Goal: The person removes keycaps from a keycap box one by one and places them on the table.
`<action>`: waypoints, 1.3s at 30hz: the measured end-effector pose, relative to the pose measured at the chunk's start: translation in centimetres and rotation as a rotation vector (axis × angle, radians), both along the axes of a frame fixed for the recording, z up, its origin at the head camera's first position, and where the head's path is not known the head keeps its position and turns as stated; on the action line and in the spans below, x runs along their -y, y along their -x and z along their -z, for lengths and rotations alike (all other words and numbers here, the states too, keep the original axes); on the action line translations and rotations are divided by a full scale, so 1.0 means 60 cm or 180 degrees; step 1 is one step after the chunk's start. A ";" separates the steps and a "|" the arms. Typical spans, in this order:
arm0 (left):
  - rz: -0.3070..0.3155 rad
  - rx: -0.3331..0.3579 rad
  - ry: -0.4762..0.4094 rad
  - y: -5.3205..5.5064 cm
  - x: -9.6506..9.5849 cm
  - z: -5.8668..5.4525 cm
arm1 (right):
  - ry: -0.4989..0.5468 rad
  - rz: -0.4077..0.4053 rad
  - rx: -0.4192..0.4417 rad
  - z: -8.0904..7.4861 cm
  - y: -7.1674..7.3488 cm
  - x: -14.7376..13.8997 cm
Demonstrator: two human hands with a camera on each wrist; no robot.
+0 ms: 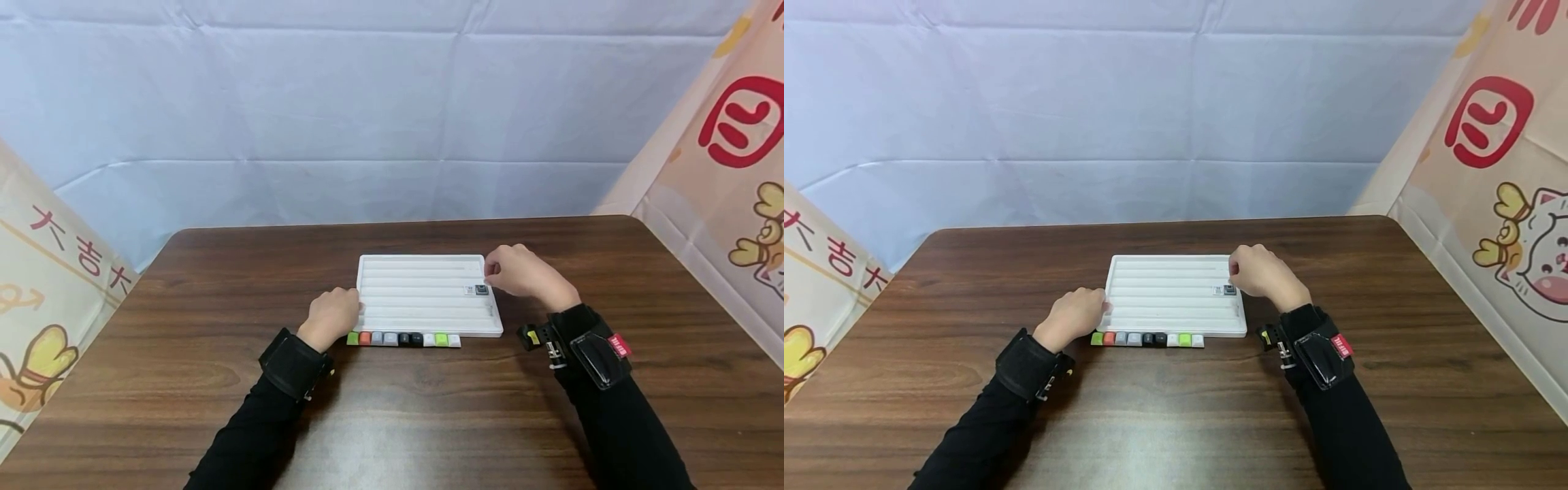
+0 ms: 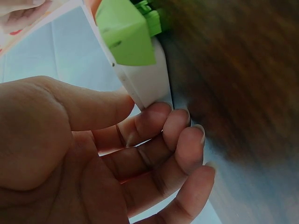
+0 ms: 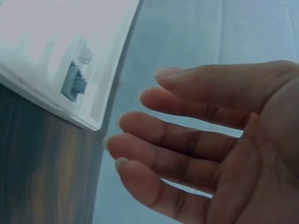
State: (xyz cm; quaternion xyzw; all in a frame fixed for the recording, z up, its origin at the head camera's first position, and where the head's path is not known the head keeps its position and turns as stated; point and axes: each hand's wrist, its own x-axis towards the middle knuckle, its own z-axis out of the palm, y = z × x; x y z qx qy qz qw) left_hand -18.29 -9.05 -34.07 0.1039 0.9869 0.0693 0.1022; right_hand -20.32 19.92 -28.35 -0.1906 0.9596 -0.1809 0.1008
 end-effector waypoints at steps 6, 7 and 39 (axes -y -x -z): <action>0.0026 -0.0005 -0.0048 -0.001 0.002 -0.001 | -0.0030 -0.0020 0.0059 0.020 0.017 0.004; 0.0028 -0.0004 -0.0054 -0.001 0.002 -0.001 | -0.0042 -0.0012 0.0065 0.024 0.019 0.005; 0.0016 0.0017 -0.0027 -0.001 0.001 -0.002 | -0.0176 0.0099 -0.0121 0.059 0.024 0.010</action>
